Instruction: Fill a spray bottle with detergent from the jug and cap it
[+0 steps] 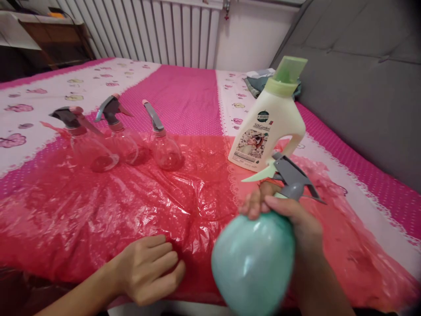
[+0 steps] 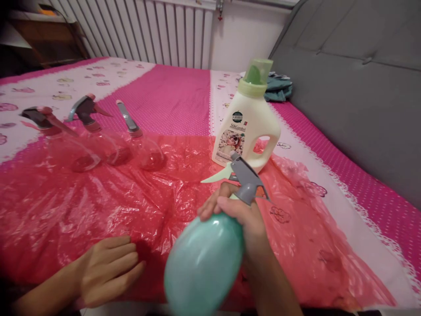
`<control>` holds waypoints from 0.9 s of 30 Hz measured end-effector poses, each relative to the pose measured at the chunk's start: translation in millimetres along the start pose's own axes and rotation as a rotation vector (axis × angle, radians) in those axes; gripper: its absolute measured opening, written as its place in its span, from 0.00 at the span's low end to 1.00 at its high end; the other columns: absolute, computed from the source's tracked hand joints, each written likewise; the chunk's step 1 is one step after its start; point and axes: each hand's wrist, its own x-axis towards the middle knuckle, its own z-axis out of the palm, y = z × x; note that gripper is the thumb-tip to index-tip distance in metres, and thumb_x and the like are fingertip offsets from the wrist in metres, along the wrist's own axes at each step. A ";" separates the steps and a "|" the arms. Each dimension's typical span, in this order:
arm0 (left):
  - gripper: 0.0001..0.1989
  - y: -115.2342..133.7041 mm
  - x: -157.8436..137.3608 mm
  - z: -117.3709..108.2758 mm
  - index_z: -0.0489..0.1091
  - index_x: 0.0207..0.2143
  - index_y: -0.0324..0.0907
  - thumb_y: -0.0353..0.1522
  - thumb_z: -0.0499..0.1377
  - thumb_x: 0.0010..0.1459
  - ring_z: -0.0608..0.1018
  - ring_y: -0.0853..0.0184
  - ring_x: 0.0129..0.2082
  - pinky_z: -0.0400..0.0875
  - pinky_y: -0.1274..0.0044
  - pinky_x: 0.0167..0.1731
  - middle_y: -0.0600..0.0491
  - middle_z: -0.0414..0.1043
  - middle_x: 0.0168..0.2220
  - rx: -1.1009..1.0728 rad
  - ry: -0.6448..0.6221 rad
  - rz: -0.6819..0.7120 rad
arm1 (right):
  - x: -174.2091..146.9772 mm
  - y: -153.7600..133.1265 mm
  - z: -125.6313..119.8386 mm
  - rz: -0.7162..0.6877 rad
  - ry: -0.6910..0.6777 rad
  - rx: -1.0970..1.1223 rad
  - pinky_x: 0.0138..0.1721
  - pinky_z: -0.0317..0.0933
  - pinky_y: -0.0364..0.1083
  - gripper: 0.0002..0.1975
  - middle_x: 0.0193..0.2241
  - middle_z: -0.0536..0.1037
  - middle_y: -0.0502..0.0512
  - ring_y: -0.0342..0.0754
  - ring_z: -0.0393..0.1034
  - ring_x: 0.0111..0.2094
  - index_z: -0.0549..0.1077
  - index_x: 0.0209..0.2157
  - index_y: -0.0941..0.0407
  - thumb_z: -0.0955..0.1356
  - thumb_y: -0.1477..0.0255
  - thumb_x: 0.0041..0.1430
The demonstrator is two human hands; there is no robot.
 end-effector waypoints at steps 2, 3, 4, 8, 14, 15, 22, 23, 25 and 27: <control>0.15 0.4 -1.0 -0.5 0.74 0.32 0.38 0.20 0.51 0.67 0.64 0.68 0.18 0.54 0.71 0.19 0.58 0.63 0.20 0.003 -0.003 -0.003 | 0.7 0.9 -3.3 0.014 0.024 -0.033 0.39 0.74 0.47 0.11 0.23 0.79 0.50 0.49 0.77 0.30 0.76 0.22 0.50 0.74 0.64 0.56; 0.15 0.6 -1.2 -1.0 0.74 0.32 0.38 0.20 0.52 0.67 0.64 0.68 0.18 0.54 0.71 0.19 0.58 0.63 0.20 0.005 -0.006 -0.001 | 0.7 1.4 -4.5 -0.022 0.092 -0.107 0.39 0.74 0.46 0.10 0.24 0.80 0.50 0.48 0.76 0.31 0.76 0.23 0.50 0.75 0.65 0.56; 0.14 0.7 -1.2 -1.6 0.74 0.32 0.38 0.20 0.52 0.67 0.64 0.68 0.19 0.54 0.70 0.19 0.58 0.63 0.20 0.007 -0.010 -0.001 | 0.7 1.8 -5.1 -0.057 0.154 -0.175 0.40 0.74 0.46 0.10 0.25 0.80 0.50 0.48 0.76 0.31 0.77 0.23 0.50 0.76 0.66 0.55; 0.14 1.1 -0.1 -1.8 0.74 0.32 0.38 0.19 0.52 0.67 0.65 0.68 0.18 0.55 0.71 0.19 0.58 0.63 0.20 -0.002 -0.012 -0.003 | 0.6 2.8 -3.0 -0.030 0.145 -0.138 0.38 0.74 0.48 0.12 0.22 0.77 0.51 0.49 0.75 0.29 0.75 0.21 0.51 0.75 0.63 0.52; 0.14 0.4 -0.8 0.6 0.74 0.32 0.37 0.19 0.52 0.67 0.64 0.68 0.18 0.53 0.71 0.19 0.58 0.63 0.20 -0.014 0.002 -0.007 | 1.5 4.4 -1.0 -0.065 0.230 -0.242 0.35 0.73 0.50 0.12 0.21 0.76 0.50 0.50 0.74 0.27 0.73 0.20 0.51 0.74 0.62 0.52; 0.13 0.3 -0.8 0.4 0.74 0.32 0.37 0.19 0.52 0.67 0.64 0.68 0.18 0.53 0.71 0.19 0.58 0.63 0.20 -0.018 -0.001 -0.008 | 1.6 4.7 -1.4 -0.079 0.235 -0.249 0.36 0.74 0.50 0.12 0.21 0.76 0.50 0.50 0.74 0.27 0.73 0.20 0.51 0.74 0.62 0.52; 0.13 0.1 -0.1 0.5 0.73 0.32 0.38 0.20 0.53 0.66 0.65 0.68 0.18 0.55 0.71 0.19 0.59 0.62 0.21 0.002 -0.003 -0.007 | -0.1 7.1 -0.3 -0.112 0.172 -0.305 0.38 0.73 0.51 0.11 0.24 0.80 0.52 0.51 0.76 0.30 0.76 0.22 0.50 0.74 0.64 0.56; 0.13 -0.1 -0.4 0.9 0.73 0.32 0.38 0.20 0.53 0.66 0.65 0.68 0.18 0.55 0.71 0.19 0.58 0.63 0.21 0.005 -0.003 -0.002 | -0.7 6.6 0.6 -0.118 0.197 -0.327 0.39 0.73 0.51 0.10 0.25 0.81 0.52 0.51 0.76 0.30 0.77 0.23 0.50 0.75 0.64 0.56; 0.14 -0.6 -1.4 1.6 0.74 0.32 0.38 0.19 0.53 0.66 0.65 0.68 0.18 0.55 0.71 0.19 0.58 0.63 0.21 0.010 -0.007 0.004 | -1.6 4.3 1.8 -0.115 0.209 -0.316 0.37 0.73 0.51 0.11 0.24 0.80 0.51 0.50 0.76 0.29 0.76 0.22 0.49 0.74 0.64 0.57; 0.14 -1.0 -2.4 1.8 0.74 0.32 0.37 0.19 0.52 0.67 0.65 0.68 0.18 0.55 0.71 0.19 0.57 0.63 0.21 0.009 -0.010 0.000 | -1.7 0.7 1.5 -0.101 0.140 -0.251 0.36 0.74 0.51 0.12 0.22 0.78 0.51 0.51 0.75 0.28 0.74 0.21 0.49 0.73 0.64 0.56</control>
